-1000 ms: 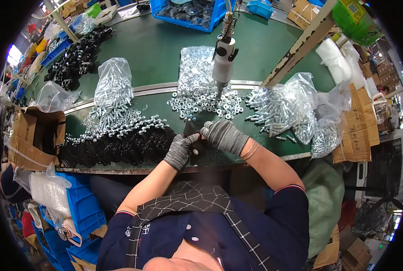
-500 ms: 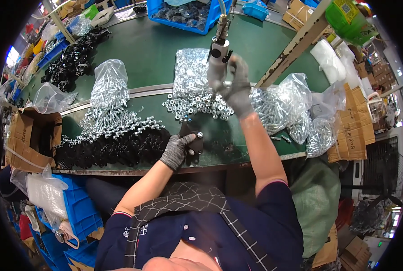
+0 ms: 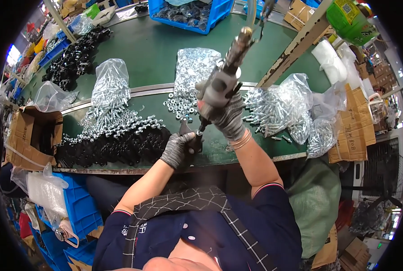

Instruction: Assembling small components using a pneumatic screwdriver on a factory production line.

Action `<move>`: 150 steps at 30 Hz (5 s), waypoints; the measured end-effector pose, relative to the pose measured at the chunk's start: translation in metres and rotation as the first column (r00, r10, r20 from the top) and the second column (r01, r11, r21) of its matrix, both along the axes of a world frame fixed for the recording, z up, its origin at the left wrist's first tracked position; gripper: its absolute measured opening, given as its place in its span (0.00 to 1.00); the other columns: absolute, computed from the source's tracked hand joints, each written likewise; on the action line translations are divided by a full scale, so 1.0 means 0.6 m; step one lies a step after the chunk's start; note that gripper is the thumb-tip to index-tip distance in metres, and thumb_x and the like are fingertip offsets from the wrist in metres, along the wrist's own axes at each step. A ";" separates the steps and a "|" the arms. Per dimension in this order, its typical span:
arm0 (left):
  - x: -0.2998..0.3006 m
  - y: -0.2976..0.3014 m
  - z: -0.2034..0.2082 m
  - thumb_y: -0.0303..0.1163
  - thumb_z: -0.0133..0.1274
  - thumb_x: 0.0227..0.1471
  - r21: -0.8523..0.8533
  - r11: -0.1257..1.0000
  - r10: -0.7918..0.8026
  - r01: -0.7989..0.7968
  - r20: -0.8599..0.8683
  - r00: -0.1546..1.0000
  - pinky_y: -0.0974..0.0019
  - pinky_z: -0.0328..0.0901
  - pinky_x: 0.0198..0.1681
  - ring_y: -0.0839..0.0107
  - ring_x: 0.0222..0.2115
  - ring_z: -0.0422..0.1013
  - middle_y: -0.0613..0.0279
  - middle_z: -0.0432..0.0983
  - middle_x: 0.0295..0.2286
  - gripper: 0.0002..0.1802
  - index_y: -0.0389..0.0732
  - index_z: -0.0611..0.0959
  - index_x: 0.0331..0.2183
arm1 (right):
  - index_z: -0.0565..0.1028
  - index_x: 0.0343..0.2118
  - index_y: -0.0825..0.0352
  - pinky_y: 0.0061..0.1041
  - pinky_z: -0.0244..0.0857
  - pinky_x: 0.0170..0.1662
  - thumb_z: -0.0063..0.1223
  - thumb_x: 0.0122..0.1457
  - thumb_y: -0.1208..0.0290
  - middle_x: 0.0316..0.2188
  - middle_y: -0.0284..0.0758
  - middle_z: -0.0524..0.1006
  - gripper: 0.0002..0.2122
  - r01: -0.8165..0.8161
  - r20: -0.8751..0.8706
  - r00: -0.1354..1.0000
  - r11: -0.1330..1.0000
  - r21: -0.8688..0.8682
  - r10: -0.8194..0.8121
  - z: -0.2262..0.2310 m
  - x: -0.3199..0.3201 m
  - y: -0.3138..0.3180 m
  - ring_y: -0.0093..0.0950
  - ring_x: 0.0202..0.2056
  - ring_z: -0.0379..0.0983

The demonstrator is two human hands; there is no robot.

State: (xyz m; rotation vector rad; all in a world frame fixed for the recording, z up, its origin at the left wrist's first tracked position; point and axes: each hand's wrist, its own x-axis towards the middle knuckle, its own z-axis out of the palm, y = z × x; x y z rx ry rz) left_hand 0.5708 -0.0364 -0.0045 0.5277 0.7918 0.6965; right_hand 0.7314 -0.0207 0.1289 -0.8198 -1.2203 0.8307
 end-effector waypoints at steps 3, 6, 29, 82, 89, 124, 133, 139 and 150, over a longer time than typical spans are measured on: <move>0.000 -0.001 -0.012 0.30 0.53 0.47 -0.006 1.000 0.013 -0.013 -0.037 0.999 0.77 0.59 0.18 0.71 0.19 0.69 0.56 0.76 0.24 0.09 0.33 0.78 0.29 | 0.66 0.43 0.65 0.27 0.69 0.41 0.64 0.42 0.75 0.38 0.38 0.74 0.24 0.019 0.006 1.000 1.000 0.011 -0.019 -0.009 -0.009 -0.015 0.27 0.36 0.72; 0.002 0.004 -0.022 0.32 0.54 0.48 0.037 0.999 0.014 -0.012 -0.051 0.999 0.74 0.61 0.15 0.73 0.17 0.70 0.58 0.77 0.22 0.10 0.33 0.79 0.29 | 0.66 0.43 0.65 0.27 0.69 0.41 0.65 0.42 0.74 0.38 0.38 0.73 0.24 0.037 -0.004 0.999 0.999 0.015 -0.037 -0.010 -0.014 -0.023 0.27 0.36 0.72; -0.297 -0.057 0.219 0.36 0.55 0.45 0.325 0.560 -0.333 0.762 -0.754 0.566 0.71 0.65 0.33 0.74 0.25 0.72 0.61 0.77 0.24 0.21 0.39 0.78 0.43 | 0.66 0.45 0.67 0.24 0.69 0.40 0.63 0.44 0.77 0.38 0.38 0.74 0.23 -0.071 -0.268 0.962 0.997 -0.028 0.061 0.021 0.039 -0.026 0.27 0.36 0.73; -0.055 0.002 0.153 0.38 0.54 0.44 -0.203 -0.147 0.626 0.968 -0.777 -0.068 0.58 0.67 0.41 0.61 0.44 0.69 0.54 0.70 0.41 0.22 0.49 0.74 0.45 | 0.71 0.36 0.63 0.35 0.67 0.34 0.48 0.54 0.69 0.31 0.42 0.74 0.08 0.406 0.997 -0.050 0.911 0.067 -0.051 -0.160 0.255 -0.061 0.38 0.30 0.73; -0.042 -0.043 0.179 0.33 0.45 0.51 -0.212 0.081 0.541 0.974 -0.811 -0.222 0.61 0.66 0.42 0.62 0.43 0.70 0.59 0.74 0.40 0.16 0.46 0.76 0.43 | 0.69 0.38 0.68 0.27 0.67 0.31 0.51 0.53 0.74 0.22 0.35 0.74 0.10 0.206 0.577 0.817 0.942 -0.266 -0.016 -0.179 0.199 -0.105 0.28 0.25 0.72; -0.073 -0.034 0.109 0.34 0.57 0.46 0.413 0.910 -0.081 0.046 0.067 0.994 0.68 0.68 0.28 0.69 0.26 0.72 0.60 0.75 0.28 0.21 0.43 0.75 0.44 | 0.75 0.37 0.67 0.20 0.67 0.29 0.58 0.51 0.75 0.25 0.32 0.77 0.10 0.166 0.171 0.976 0.969 -0.181 -0.135 -0.169 -0.034 -0.157 0.20 0.25 0.73; -0.075 -0.030 0.044 0.37 0.61 0.41 0.038 0.977 -0.209 0.209 0.354 0.912 0.66 0.69 0.27 0.67 0.26 0.72 0.59 0.73 0.30 0.27 0.42 0.70 0.43 | 0.74 0.34 0.63 0.25 0.67 0.25 0.61 0.44 0.77 0.25 0.35 0.76 0.12 0.189 0.566 0.782 0.965 0.183 -0.261 -0.122 -0.043 -0.158 0.33 0.24 0.74; -0.074 -0.053 0.046 0.35 0.58 0.45 0.019 0.967 -0.222 0.256 0.559 0.799 0.68 0.69 0.21 0.66 0.24 0.72 0.57 0.72 0.29 0.19 0.42 0.68 0.36 | 0.73 0.34 0.63 0.26 0.67 0.23 0.60 0.44 0.74 0.26 0.35 0.76 0.13 0.062 0.703 0.673 0.965 0.256 -0.230 -0.086 -0.038 -0.170 0.33 0.24 0.74; -0.071 -0.074 0.038 0.34 0.55 0.48 -0.121 0.938 -0.120 0.325 0.765 0.633 0.66 0.69 0.22 0.65 0.24 0.73 0.54 0.74 0.29 0.17 0.42 0.71 0.40 | 0.73 0.35 0.63 0.26 0.69 0.25 0.59 0.45 0.75 0.27 0.37 0.76 0.12 0.062 0.665 0.651 0.898 0.435 -0.367 -0.079 -0.052 -0.178 0.33 0.25 0.75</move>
